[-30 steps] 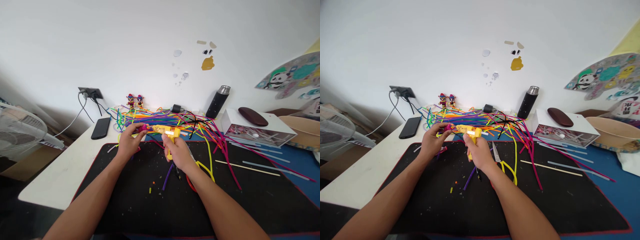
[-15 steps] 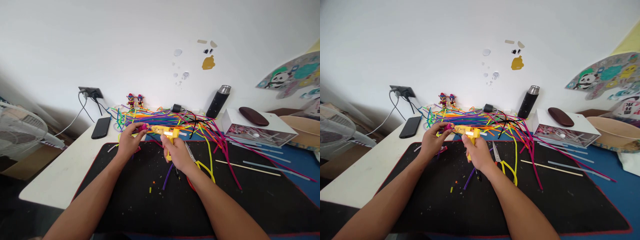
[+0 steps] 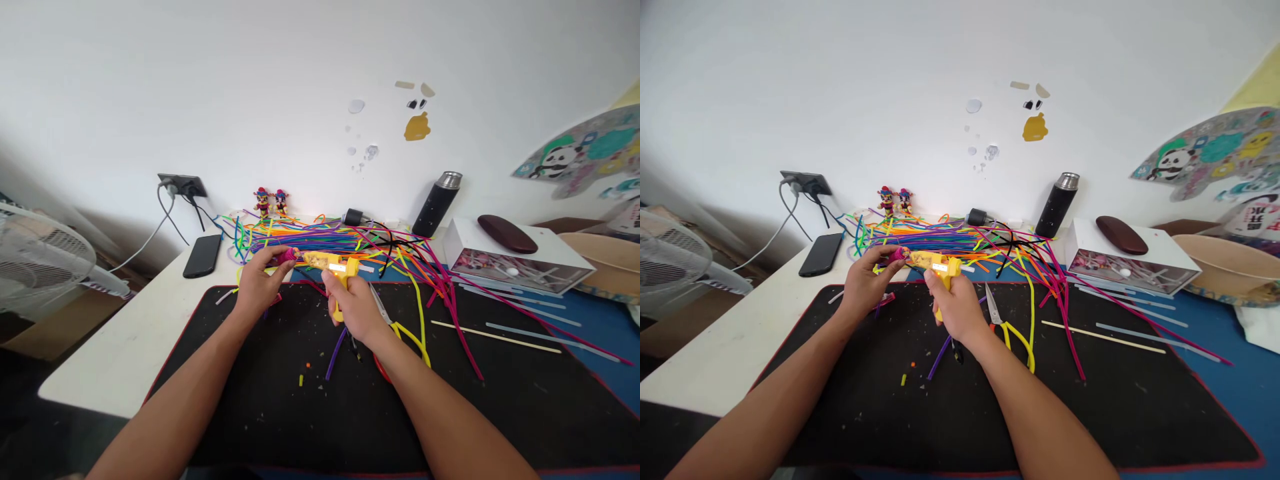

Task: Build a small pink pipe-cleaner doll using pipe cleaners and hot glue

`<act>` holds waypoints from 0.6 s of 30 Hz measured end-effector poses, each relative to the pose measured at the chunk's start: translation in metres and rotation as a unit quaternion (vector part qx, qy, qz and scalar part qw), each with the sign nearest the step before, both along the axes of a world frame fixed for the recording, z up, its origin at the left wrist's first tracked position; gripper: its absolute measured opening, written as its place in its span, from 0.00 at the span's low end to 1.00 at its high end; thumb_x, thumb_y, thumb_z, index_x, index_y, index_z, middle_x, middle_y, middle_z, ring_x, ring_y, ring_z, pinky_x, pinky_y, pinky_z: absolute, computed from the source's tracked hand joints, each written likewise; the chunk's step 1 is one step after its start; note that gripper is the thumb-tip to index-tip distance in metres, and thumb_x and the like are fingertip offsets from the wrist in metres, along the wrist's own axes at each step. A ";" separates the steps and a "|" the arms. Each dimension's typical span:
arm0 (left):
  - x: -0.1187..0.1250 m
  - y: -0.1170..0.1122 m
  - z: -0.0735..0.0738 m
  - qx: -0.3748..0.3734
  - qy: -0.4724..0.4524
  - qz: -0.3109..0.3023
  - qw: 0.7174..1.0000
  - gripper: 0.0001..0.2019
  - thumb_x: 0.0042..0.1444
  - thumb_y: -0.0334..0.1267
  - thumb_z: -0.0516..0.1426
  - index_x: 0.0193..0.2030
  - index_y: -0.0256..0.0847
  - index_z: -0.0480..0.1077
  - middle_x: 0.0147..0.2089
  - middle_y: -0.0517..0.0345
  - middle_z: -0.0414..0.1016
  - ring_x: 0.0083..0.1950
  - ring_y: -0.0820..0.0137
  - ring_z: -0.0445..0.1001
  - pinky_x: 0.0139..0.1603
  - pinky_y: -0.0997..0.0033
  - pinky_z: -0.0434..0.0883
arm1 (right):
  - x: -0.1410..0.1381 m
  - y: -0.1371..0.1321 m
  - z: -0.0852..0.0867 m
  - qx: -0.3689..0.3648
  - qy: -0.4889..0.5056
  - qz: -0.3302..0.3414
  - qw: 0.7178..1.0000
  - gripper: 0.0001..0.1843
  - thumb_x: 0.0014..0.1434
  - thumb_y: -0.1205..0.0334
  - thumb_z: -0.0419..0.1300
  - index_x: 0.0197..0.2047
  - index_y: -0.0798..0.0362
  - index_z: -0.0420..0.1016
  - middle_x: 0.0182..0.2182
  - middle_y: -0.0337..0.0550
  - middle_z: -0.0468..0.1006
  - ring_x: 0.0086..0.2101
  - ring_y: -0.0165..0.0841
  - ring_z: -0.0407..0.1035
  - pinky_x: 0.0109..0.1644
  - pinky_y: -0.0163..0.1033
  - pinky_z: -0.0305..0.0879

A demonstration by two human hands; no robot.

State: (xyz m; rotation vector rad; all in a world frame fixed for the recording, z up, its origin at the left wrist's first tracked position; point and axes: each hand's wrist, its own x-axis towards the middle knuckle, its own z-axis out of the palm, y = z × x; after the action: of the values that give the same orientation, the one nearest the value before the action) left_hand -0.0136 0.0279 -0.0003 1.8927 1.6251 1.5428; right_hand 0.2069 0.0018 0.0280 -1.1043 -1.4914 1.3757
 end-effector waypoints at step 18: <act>0.001 0.000 -0.001 -0.022 0.004 -0.013 1.000 0.13 0.63 0.47 0.63 0.51 0.46 0.79 0.48 0.54 0.84 0.46 0.62 0.80 0.51 0.60 0.78 | 0.000 0.001 -0.005 -0.002 -0.005 -0.001 1.000 0.34 0.63 0.26 0.58 0.25 0.49 0.67 0.12 0.34 0.66 0.13 0.29 0.62 0.20 0.35 0.59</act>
State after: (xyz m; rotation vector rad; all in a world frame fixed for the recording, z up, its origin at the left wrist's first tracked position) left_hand -0.0128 0.0283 -0.0008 1.8917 1.6164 1.4803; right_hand 0.2066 0.0027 0.0228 -1.1175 -1.4939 1.3743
